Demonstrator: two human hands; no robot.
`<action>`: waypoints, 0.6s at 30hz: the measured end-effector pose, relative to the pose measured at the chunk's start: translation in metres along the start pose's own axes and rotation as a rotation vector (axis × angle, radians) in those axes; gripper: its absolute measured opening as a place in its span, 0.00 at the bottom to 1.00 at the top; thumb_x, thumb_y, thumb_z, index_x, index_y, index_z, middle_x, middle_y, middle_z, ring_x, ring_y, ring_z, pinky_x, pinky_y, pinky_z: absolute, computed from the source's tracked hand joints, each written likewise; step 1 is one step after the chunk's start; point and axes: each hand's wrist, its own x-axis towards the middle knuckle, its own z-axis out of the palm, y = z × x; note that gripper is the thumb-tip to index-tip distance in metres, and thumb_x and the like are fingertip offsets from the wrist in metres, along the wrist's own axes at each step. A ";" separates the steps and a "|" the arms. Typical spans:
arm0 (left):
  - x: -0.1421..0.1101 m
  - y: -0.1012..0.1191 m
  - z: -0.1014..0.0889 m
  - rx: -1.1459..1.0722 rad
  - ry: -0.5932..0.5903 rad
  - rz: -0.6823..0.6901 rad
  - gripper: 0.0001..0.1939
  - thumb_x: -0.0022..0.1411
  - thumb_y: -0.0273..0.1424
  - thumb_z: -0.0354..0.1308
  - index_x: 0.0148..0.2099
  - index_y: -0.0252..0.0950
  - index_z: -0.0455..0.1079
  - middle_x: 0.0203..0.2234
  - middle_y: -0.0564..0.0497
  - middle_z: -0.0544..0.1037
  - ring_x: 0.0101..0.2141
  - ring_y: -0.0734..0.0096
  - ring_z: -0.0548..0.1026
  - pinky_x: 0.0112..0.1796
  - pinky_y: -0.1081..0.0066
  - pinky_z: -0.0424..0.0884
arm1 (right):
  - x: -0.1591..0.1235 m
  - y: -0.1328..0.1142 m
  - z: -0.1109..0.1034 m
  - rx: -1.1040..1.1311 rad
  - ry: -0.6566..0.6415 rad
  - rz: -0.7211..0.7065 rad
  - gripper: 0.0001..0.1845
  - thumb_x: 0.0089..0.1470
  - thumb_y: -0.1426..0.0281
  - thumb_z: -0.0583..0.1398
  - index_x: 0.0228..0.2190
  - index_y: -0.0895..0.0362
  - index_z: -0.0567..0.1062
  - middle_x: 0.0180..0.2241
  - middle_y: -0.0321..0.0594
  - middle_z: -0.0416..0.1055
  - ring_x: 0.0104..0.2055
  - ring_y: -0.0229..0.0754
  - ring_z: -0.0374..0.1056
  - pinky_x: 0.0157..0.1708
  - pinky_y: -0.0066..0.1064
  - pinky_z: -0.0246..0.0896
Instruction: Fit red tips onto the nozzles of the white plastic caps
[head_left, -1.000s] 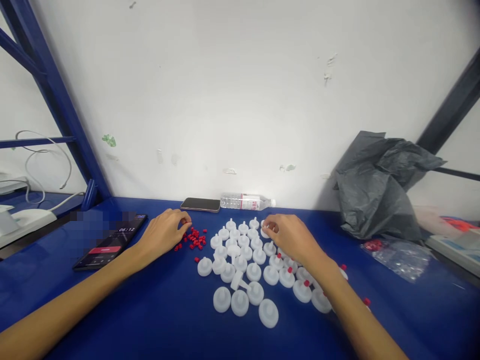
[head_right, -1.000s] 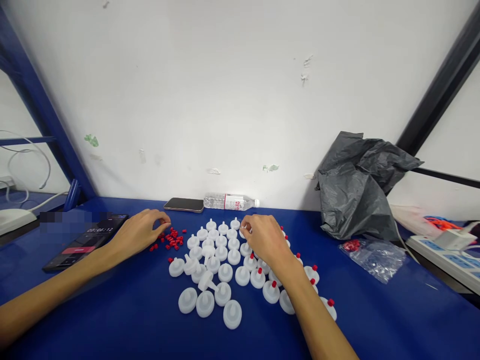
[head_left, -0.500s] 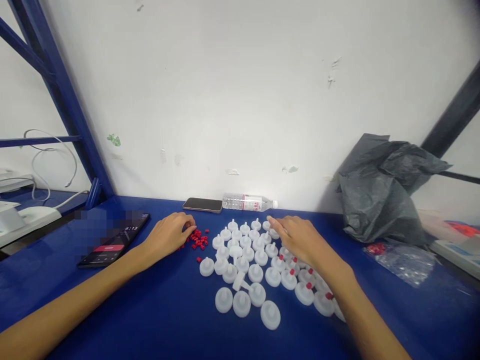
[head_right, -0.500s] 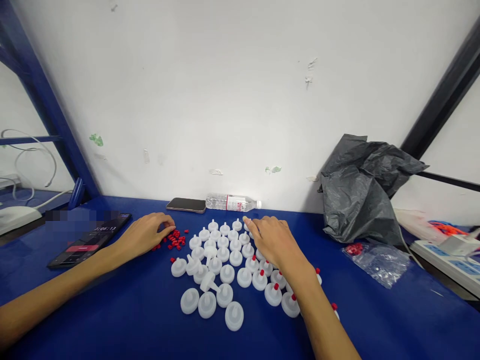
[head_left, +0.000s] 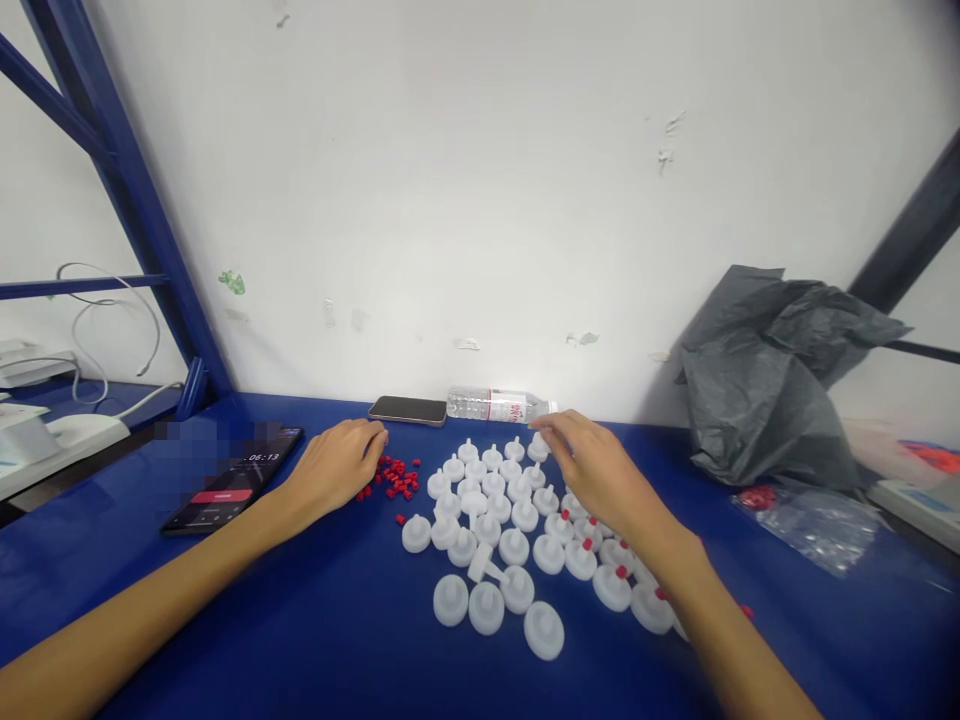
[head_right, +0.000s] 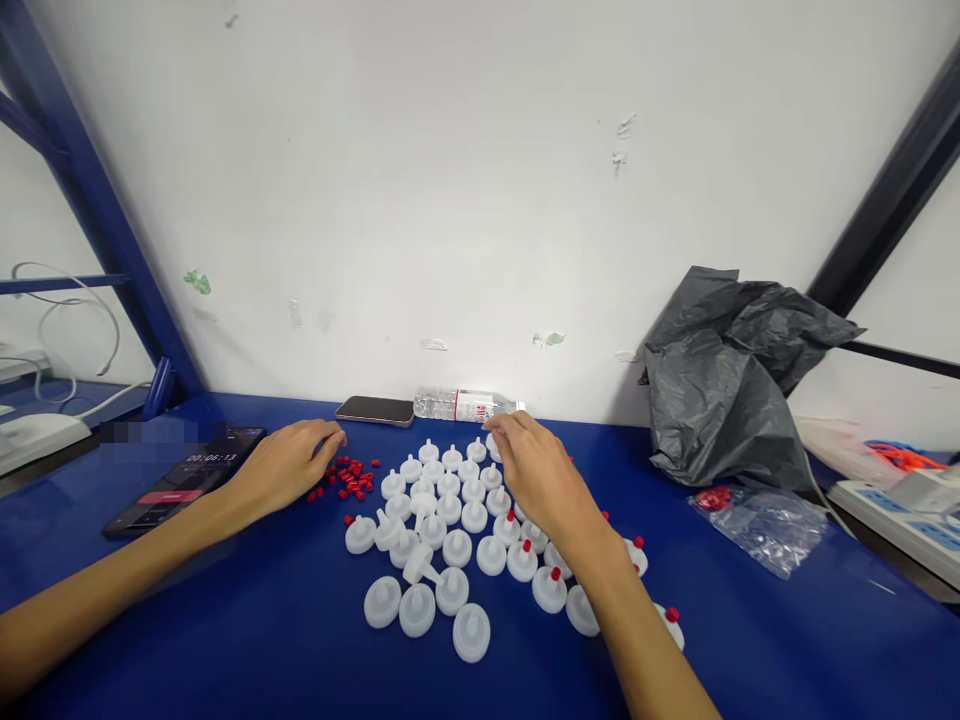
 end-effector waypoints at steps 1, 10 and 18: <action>-0.001 0.002 -0.002 -0.010 0.024 0.017 0.18 0.72 0.36 0.40 0.37 0.38 0.70 0.34 0.46 0.78 0.39 0.56 0.74 0.39 0.62 0.65 | 0.000 -0.003 0.002 0.027 0.011 -0.030 0.16 0.67 0.74 0.49 0.48 0.54 0.74 0.47 0.43 0.74 0.47 0.46 0.73 0.48 0.38 0.66; -0.033 0.048 -0.016 -0.234 0.235 0.398 0.11 0.71 0.33 0.48 0.50 0.39 0.69 0.37 0.49 0.78 0.38 0.63 0.72 0.37 0.67 0.68 | -0.008 -0.052 0.019 0.040 0.049 -0.356 0.29 0.67 0.73 0.53 0.66 0.53 0.52 0.39 0.41 0.77 0.42 0.48 0.71 0.45 0.43 0.66; -0.049 0.069 -0.008 -0.119 0.418 0.647 0.05 0.66 0.31 0.50 0.37 0.37 0.66 0.27 0.48 0.75 0.27 0.66 0.70 0.25 0.69 0.64 | -0.015 -0.083 0.025 -0.060 0.086 -0.639 0.33 0.63 0.83 0.50 0.66 0.56 0.53 0.31 0.35 0.73 0.36 0.42 0.66 0.56 0.43 0.55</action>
